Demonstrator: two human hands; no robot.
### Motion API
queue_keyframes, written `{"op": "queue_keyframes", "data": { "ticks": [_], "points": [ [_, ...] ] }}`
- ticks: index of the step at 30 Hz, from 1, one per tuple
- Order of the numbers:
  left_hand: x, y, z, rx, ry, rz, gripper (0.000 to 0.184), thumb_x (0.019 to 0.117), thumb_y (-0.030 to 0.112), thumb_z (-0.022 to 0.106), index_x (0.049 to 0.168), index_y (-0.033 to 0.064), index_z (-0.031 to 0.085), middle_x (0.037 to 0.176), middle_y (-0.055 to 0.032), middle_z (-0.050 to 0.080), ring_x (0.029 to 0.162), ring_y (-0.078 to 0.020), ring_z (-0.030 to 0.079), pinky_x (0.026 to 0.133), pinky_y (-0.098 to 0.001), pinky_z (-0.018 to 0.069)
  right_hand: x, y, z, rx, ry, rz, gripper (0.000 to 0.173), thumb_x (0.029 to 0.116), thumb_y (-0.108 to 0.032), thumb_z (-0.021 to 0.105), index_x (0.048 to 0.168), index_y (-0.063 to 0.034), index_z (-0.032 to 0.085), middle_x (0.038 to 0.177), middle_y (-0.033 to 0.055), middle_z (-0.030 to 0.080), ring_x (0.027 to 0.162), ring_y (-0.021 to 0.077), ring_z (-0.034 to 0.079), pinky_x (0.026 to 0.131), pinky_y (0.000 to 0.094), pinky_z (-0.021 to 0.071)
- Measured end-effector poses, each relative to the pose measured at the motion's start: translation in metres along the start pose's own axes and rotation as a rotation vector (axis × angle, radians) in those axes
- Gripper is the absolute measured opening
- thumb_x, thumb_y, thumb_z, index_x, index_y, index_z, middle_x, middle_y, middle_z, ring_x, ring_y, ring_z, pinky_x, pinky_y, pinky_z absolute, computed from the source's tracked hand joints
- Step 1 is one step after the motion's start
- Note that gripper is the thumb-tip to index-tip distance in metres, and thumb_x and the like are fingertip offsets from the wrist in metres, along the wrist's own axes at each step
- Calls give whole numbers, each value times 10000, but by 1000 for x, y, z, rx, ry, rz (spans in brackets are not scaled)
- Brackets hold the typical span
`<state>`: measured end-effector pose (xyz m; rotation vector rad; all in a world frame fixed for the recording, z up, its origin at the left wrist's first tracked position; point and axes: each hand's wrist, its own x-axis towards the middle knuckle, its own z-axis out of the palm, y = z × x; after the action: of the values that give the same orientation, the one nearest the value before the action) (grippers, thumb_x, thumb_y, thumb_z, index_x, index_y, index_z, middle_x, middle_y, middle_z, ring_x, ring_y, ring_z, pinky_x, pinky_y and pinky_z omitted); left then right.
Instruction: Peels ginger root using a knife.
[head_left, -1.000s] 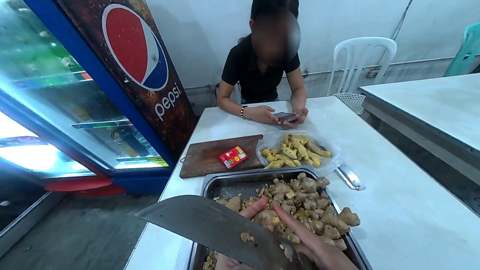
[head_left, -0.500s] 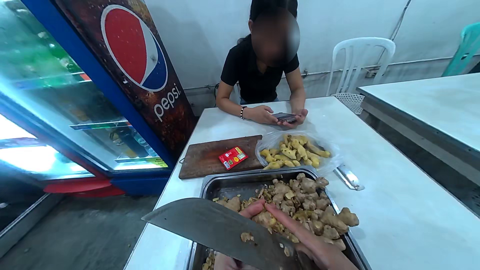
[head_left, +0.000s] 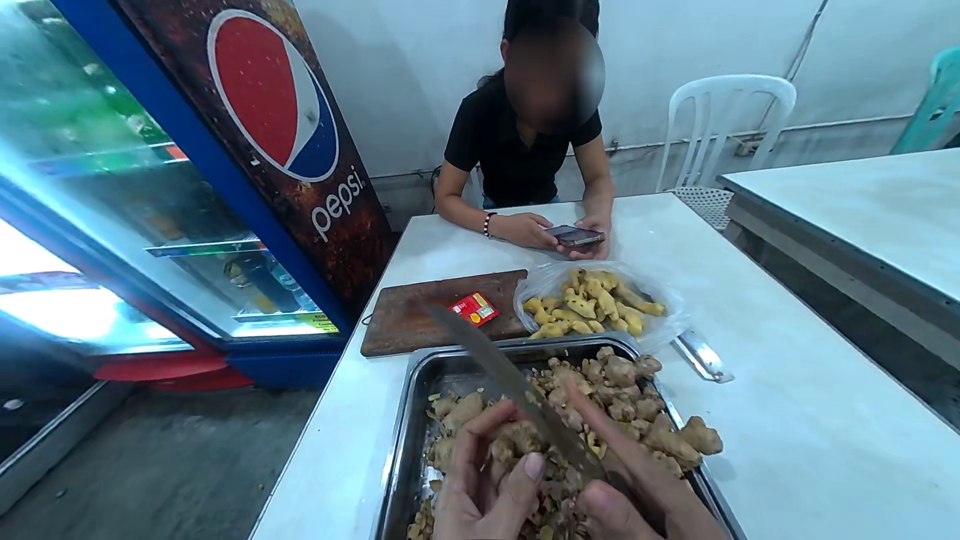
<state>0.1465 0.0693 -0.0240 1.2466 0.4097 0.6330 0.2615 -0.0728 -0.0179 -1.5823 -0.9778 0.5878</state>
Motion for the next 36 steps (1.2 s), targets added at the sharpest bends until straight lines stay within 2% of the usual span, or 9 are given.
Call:
{"op": "queue_keyframes", "data": {
  "ticks": [1, 3, 6, 9, 18, 24, 29, 32, 36],
  "points": [
    [2, -2, -1, 15, -4, 3, 388, 971, 12, 599, 1322, -12, 435, 1240, -47, 653, 982, -116, 692, 870, -317, 597, 1, 0, 0, 86, -8, -2, 627, 1077, -347, 503, 1625, -129, 290, 1188, 45, 646, 638, 10, 507, 557, 222, 473],
    [4, -5, -4, -8, -16, -29, 297, 1001, 33, 561, 1268, 8, 434, 1169, -40, 685, 922, -103, 692, 821, -289, 591, 0, 2, -3, 147, -39, -24, 557, 1097, -300, 459, 1604, -104, 337, 1403, 34, 582, 625, -40, 462, 548, 174, 435],
    [2, -4, -4, -117, -8, -123, 205, 1020, 12, 496, 1223, 36, 506, 1020, 7, 713, 863, -75, 691, 815, -280, 586, -1, 4, -7, -34, -72, -99, 573, 1075, -398, 487, 1553, -86, 446, 1504, 77, 551, 980, 44, 678, 832, 300, 571],
    [0, -11, -8, -258, -77, -125, 209, 1027, 71, 514, 1214, 64, 608, 1067, 45, 718, 978, -44, 682, 894, -266, 569, -3, 1, -2, -176, -81, -164, 693, 1014, -463, 594, 1563, -75, 427, 1458, 115, 592, 1185, 198, 672, 966, 453, 561],
    [-12, -14, -27, -638, -236, -307, 391, 894, 229, 764, 1239, 72, 668, 1163, -83, 733, 1000, -155, 731, 846, -298, 617, -6, -9, -3, -416, -20, -205, 647, 983, -496, 629, 1513, -138, 529, 1220, 113, 738, 806, 237, 735, 654, 455, 577],
    [-10, -8, -22, -727, -262, -361, 307, 934, 161, 714, 1205, 22, 679, 1164, -129, 723, 1034, -194, 722, 951, -344, 581, -6, -5, -3, -479, 37, -249, 588, 982, -500, 628, 1475, -183, 584, 923, 144, 750, 649, 247, 656, 564, 431, 521],
    [-5, -5, -21, -539, -286, -270, 343, 935, 265, 716, 1208, 60, 685, 1145, -69, 735, 995, -136, 724, 883, -293, 603, -5, -3, -9, -191, -96, -217, 593, 1007, -417, 624, 1510, -118, 527, 1420, 106, 626, 1124, 191, 701, 927, 432, 575],
    [3, -5, -25, -388, -341, -217, 476, 1030, 238, 583, 1448, 29, 492, 1384, -56, 611, 1158, -129, 650, 962, -298, 560, -4, 1, -10, -54, -126, -249, 587, 1013, -383, 626, 1490, -55, 531, 1430, 133, 611, 1199, 162, 658, 1027, 389, 531],
    [-1, -1, -17, -413, -136, -285, 249, 1011, 34, 525, 1253, 61, 577, 1146, -25, 718, 1022, -109, 701, 904, -293, 588, -4, 0, -11, 54, -142, -257, 566, 1018, -320, 627, 1472, 2, 527, 1470, 129, 576, 1280, 112, 602, 1099, 328, 483]
  ]
}}
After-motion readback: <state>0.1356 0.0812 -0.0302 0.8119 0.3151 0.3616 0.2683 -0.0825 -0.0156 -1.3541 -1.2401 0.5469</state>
